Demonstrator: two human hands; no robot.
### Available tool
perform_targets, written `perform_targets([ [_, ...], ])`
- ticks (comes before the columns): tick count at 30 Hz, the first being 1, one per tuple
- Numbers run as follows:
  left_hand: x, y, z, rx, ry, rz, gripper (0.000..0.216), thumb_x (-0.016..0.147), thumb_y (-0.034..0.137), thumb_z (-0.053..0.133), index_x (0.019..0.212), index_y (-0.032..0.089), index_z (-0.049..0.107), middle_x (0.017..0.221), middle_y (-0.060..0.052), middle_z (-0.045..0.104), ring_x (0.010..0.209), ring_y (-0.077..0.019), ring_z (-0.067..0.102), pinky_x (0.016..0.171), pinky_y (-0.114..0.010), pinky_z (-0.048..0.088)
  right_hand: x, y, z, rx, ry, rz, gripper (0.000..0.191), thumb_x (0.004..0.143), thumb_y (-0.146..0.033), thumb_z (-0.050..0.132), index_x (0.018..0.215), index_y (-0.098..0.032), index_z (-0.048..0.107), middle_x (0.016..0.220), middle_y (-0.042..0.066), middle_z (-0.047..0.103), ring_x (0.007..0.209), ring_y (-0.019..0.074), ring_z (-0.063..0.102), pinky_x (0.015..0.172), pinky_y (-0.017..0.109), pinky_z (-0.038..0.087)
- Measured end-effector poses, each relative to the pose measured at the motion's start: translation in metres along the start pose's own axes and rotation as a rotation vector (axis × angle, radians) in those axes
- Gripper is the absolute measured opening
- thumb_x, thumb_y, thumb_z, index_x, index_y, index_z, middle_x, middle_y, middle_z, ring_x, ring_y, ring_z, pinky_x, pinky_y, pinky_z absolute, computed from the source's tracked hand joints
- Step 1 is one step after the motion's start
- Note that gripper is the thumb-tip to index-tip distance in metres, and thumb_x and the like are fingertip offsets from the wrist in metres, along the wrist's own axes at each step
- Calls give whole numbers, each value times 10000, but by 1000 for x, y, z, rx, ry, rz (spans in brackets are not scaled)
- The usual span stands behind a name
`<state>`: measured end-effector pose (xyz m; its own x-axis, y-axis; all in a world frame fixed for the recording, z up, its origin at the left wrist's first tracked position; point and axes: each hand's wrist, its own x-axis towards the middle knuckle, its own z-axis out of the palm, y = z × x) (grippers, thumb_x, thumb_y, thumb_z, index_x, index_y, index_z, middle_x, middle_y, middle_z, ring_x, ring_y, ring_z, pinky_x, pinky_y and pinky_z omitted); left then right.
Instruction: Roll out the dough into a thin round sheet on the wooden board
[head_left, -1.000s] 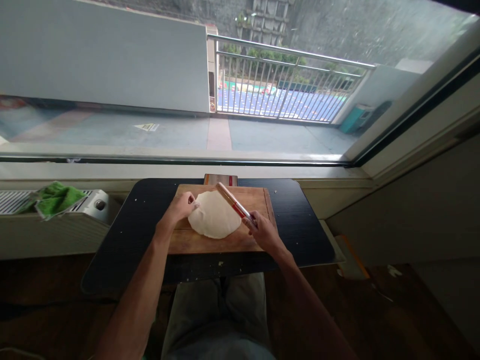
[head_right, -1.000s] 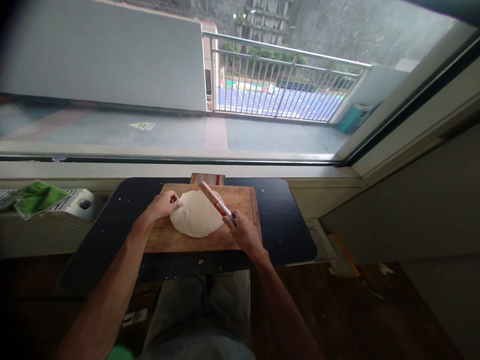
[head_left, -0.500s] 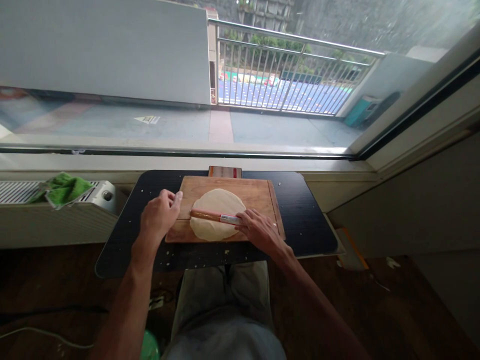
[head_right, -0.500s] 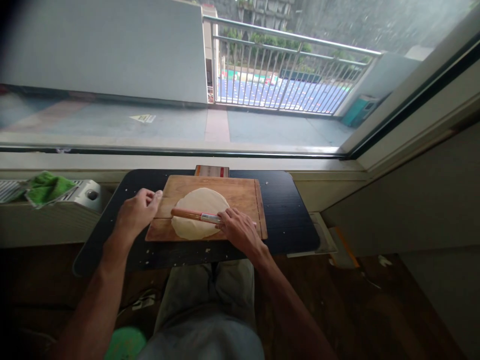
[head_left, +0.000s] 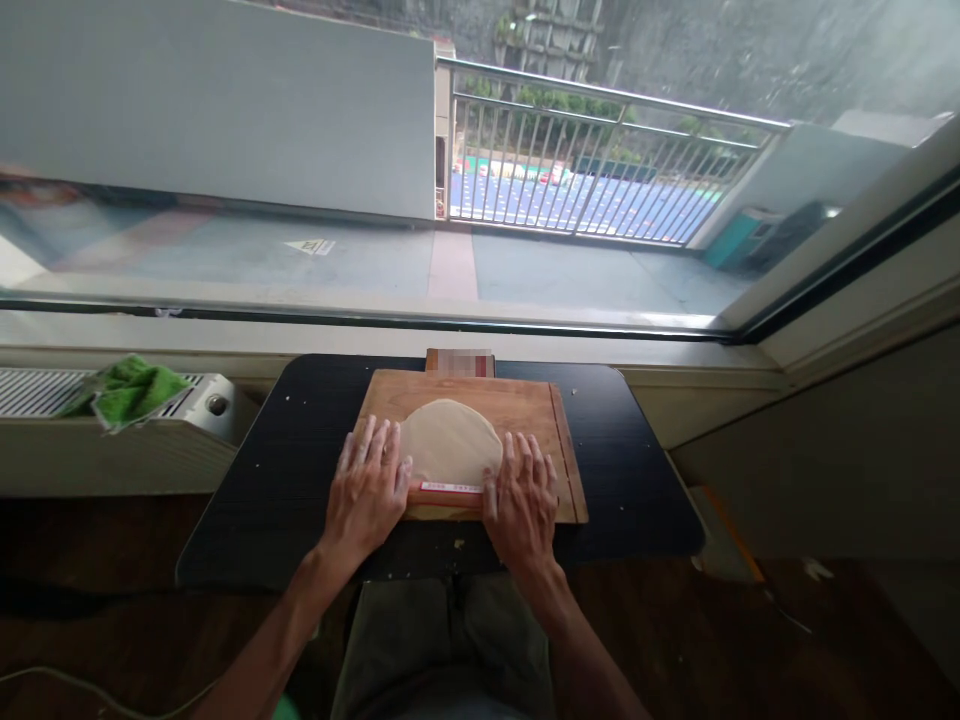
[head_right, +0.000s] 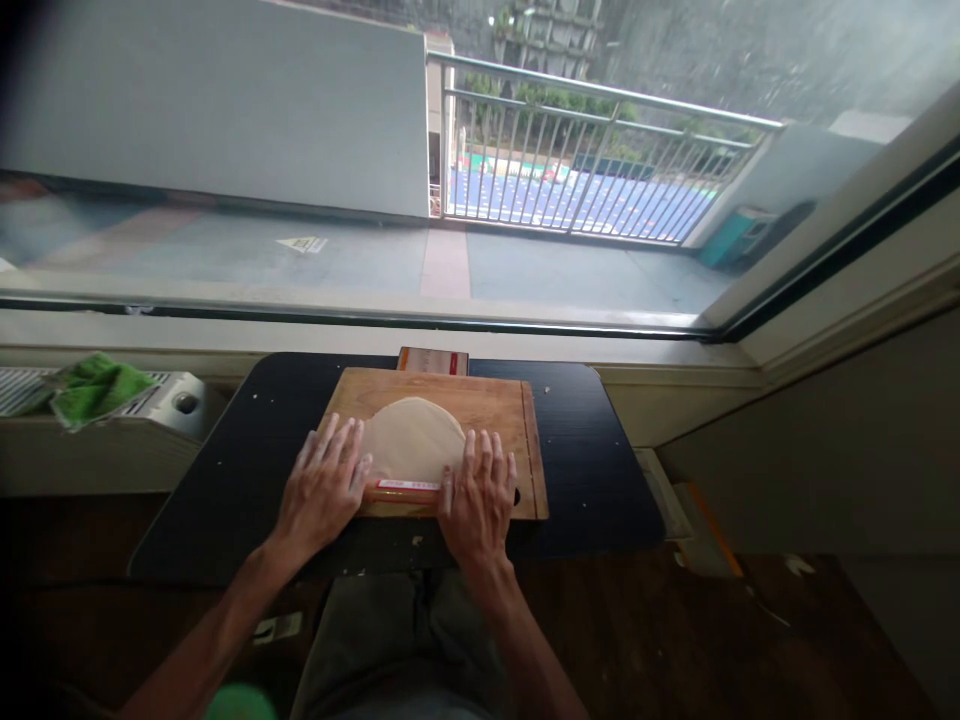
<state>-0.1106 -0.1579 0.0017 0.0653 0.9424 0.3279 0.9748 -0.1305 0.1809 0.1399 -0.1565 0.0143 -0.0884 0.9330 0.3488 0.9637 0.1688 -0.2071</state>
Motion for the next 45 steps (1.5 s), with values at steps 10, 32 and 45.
perform_targets([
  [10, 115, -3, 11, -95, 89, -113, 659, 1141, 351, 279, 1617, 12, 584, 1696, -279, 589, 1730, -406, 371, 1407, -666, 296, 123, 5, 9, 54, -128, 48, 592, 1206, -417, 383, 1746, -201, 493, 1795, 189, 486, 1700, 360, 361, 1391, 656, 242],
  [32, 41, 19, 2, -9, -97, -170, 769, 1161, 490, 270, 1779, 44, 368, 1845, -265, 378, 1776, -411, 253, 1418, -665, 279, 47, -4, 7, 17, -72, 20, 619, 1183, -348, 381, 1770, -165, 460, 1766, 190, 534, 1735, 381, 314, 1413, 673, 170],
  [45, 91, 20, -1, -97, -12, -213, 709, 1167, 449, 272, 1750, 88, 451, 1805, -260, 458, 1759, -449, 280, 1357, -759, 323, 93, -6, 16, 53, -102, 41, 593, 1182, -361, 431, 1751, -211, 504, 1778, 167, 531, 1697, 371, 392, 1398, 660, 252],
])
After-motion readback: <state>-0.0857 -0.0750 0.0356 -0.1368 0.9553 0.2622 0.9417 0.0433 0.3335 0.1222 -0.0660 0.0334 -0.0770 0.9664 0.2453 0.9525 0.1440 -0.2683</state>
